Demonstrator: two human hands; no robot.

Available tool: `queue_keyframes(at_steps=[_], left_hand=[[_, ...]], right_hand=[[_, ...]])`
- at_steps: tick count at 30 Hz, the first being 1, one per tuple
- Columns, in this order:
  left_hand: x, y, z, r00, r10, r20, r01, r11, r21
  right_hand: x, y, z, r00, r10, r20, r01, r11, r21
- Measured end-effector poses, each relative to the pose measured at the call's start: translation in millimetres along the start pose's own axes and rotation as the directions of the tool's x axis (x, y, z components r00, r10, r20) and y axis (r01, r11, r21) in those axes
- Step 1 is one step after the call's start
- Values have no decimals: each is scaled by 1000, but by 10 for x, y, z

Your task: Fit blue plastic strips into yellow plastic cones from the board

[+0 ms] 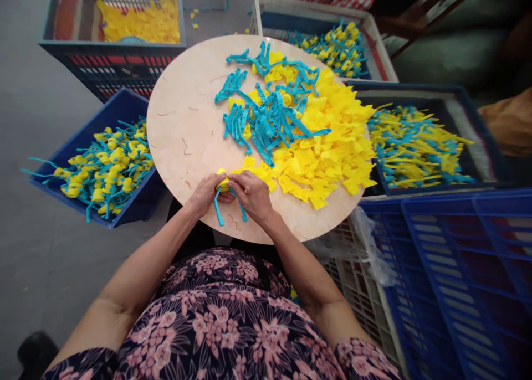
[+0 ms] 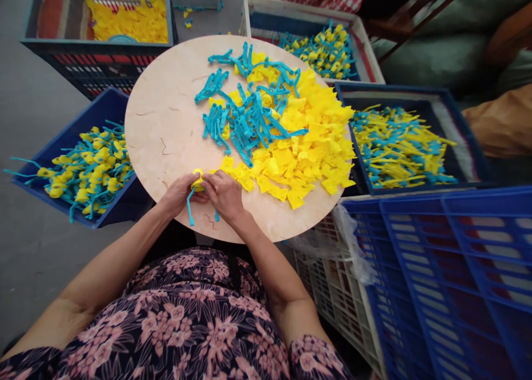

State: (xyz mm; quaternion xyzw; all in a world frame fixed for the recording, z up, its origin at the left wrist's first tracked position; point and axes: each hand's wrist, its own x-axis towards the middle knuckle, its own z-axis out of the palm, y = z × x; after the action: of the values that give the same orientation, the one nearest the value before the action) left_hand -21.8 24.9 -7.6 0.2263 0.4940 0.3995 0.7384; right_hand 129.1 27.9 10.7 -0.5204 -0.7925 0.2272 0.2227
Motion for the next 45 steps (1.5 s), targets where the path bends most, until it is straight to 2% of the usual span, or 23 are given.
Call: queue_keyframes(at_steps=[5, 8, 12, 15, 20, 22, 24, 28, 31, 36, 40, 42, 43, 45], left_hand=[[-3, 0, 5, 999, -38, -14, 38, 999, -22], [-13, 30, 12, 997, -78, -5, 78, 996, -54], [-18, 53, 17, 998, -71, -3, 70, 997, -16], [-5, 56, -3, 998, -66, 3, 66, 998, -9], [12, 61, -62, 992, -121, 25, 123, 985, -119], [22, 42, -75, 995, -100, 21, 102, 977, -187], [39, 5, -77, 999, -48, 5, 47, 971, -235], [74, -75, -80, 999, 32, -10, -34, 973, -228], [80, -94, -93, 999, 38, 8, -36, 979, -202], [66, -87, -110, 999, 46, 24, -41, 984, -171], [50, -117, -104, 987, 144, -77, -156, 969, -189], [44, -126, -93, 980, 169, -103, -188, 958, -217], [43, -125, -85, 979, 170, -108, -192, 952, -240], [41, -116, -68, 980, 168, -110, -193, 937, -292]], right_hand=[[-1, -25, 64, 999, -38, 8, 38, 997, -63], [-18, -28, 87, 994, -106, 5, 105, 984, -147], [-1, -24, 94, 988, -157, 5, 155, 971, -180], [52, -11, 89, 993, -113, 20, 114, 986, -122], [38, 2, -29, 999, -52, 12, 51, 992, 111], [-40, -36, -104, 999, 34, 7, -35, 993, 116], [-124, -104, -157, 991, 123, 58, -128, 988, 89], [-174, -212, -174, 957, 259, 128, -263, 965, 8], [-94, -176, -190, 962, 240, 128, -239, 971, -27], [4, -170, -245, 957, 189, 220, -213, 973, 90], [-57, -342, -193, 971, 201, 127, -211, 975, 65], [-106, -345, -149, 975, 182, 130, -207, 953, 220], [-136, -313, -123, 971, 190, 144, -229, 908, 351], [-208, -215, -56, 950, 265, 164, -309, 741, 597]])
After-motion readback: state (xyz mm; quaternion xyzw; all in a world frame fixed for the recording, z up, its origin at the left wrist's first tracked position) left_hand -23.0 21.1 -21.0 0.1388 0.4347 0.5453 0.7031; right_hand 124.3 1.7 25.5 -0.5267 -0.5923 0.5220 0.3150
